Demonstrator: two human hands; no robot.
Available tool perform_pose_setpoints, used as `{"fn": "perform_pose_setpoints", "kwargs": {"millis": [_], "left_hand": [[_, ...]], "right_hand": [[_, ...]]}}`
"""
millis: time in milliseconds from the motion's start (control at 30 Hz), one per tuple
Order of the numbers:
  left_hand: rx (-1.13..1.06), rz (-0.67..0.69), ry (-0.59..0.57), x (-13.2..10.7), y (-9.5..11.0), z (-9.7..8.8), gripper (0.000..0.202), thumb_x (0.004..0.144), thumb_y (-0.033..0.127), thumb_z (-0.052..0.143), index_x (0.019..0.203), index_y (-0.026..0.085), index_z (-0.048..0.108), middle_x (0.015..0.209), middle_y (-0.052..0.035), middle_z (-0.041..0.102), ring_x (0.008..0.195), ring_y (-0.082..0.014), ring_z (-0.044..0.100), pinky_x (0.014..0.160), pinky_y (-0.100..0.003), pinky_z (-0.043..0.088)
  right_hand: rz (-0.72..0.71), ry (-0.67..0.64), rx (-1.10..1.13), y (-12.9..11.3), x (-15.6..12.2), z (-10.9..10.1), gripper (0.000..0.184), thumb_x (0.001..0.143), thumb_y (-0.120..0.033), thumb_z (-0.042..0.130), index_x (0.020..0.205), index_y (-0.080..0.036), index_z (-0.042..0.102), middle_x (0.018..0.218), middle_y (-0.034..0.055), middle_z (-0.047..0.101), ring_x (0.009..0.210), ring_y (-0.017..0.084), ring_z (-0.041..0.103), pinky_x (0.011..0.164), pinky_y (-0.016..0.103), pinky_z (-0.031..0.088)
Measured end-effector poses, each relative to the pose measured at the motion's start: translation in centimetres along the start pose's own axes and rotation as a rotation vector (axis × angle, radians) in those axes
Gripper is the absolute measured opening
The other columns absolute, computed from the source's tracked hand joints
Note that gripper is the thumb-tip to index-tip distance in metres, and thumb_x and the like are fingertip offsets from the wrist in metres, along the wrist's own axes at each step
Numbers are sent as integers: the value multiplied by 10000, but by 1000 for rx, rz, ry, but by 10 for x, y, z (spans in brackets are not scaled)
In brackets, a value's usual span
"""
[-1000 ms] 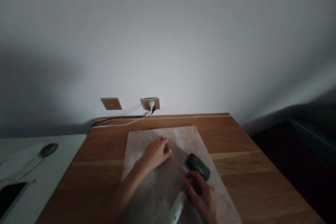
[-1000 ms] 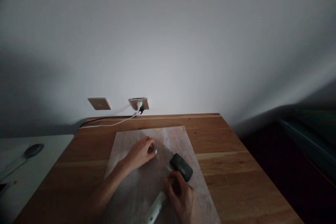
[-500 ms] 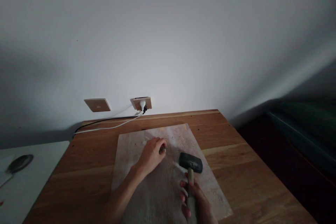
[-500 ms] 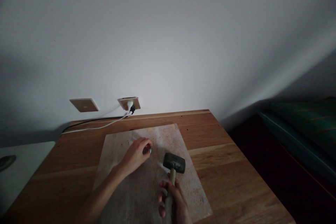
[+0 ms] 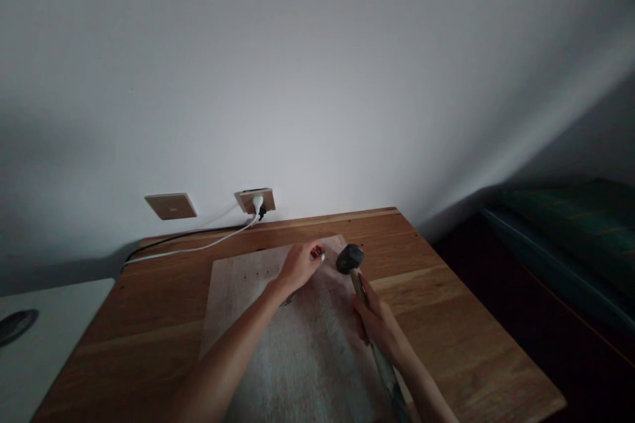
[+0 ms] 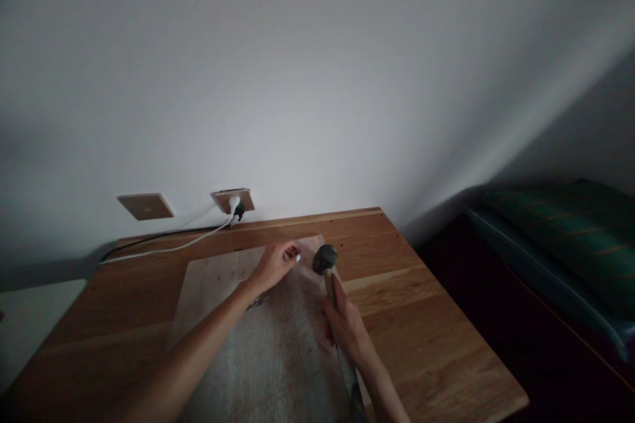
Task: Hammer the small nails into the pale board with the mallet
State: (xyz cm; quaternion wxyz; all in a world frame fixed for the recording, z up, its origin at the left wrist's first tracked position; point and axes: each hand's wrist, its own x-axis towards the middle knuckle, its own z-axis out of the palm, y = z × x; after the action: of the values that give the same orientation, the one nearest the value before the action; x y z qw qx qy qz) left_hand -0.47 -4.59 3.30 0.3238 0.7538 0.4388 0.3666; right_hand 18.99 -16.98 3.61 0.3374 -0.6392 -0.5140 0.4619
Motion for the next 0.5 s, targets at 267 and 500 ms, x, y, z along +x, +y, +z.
{"fn": "perform_pose_setpoints", "kwargs": {"millis": [267,500], "left_hand": [[-88,44,-4,2,-19,8,179,775,29,664,869,173,711,858,-21,758,796,-171,689,763,-256,505],[-136,-4,42,13,-34,-1,210,767,37,630,909,168,714,857,-6,748,760,-147,667,732,-239,505]], "right_hand": [[-220,120,-399,26,-2,-15,534,1009,-479,418,1399,-156,586,995,148,811,968,318,793,756,348,596],[-212,188,-440,27,7,-1,448,1013,-389,390,1354,-189,602,1068,172,804,919,333,791,762,384,571]]}}
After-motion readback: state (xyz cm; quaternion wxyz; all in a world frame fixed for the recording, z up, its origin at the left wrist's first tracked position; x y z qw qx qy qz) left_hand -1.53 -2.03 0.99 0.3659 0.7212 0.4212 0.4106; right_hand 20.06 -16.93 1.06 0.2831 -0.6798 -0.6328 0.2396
